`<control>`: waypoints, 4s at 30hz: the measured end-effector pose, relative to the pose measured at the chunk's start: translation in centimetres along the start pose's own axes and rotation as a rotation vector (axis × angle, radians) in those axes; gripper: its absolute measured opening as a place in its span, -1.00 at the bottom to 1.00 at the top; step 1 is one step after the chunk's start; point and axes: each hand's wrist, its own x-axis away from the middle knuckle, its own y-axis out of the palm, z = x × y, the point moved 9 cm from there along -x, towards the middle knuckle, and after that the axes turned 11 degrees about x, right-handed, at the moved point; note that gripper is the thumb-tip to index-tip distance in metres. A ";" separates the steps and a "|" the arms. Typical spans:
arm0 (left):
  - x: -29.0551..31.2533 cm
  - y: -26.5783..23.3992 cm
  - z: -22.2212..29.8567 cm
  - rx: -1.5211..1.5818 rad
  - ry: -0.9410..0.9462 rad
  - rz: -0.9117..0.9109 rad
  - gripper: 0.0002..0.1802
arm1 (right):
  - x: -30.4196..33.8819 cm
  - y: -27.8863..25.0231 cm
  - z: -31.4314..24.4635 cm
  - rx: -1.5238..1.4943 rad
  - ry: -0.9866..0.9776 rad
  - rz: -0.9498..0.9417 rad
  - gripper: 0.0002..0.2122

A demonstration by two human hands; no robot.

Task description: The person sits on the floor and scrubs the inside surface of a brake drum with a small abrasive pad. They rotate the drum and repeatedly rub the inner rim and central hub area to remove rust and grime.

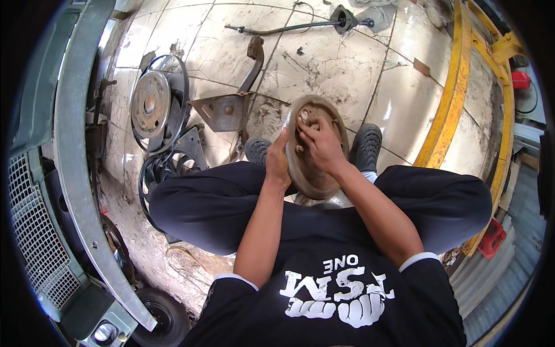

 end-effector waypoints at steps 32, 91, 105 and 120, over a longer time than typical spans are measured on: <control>-0.5 -2.5 2.5 -0.196 0.147 0.224 -0.48 | -1.1 1.2 -2.3 0.143 -0.020 0.034 -0.71; -0.6 -1.4 1.9 -0.152 0.078 0.144 -0.46 | -2.6 2.3 6.3 -0.571 0.478 -0.123 -0.72; -0.7 -1.7 2.0 -0.125 0.071 0.165 -0.49 | -2.7 2.9 3.8 -0.353 0.296 0.025 -0.72; -0.4 -1.7 1.1 -0.057 -0.009 0.148 -0.49 | -0.2 5.0 5.5 -0.469 0.521 -0.087 -0.65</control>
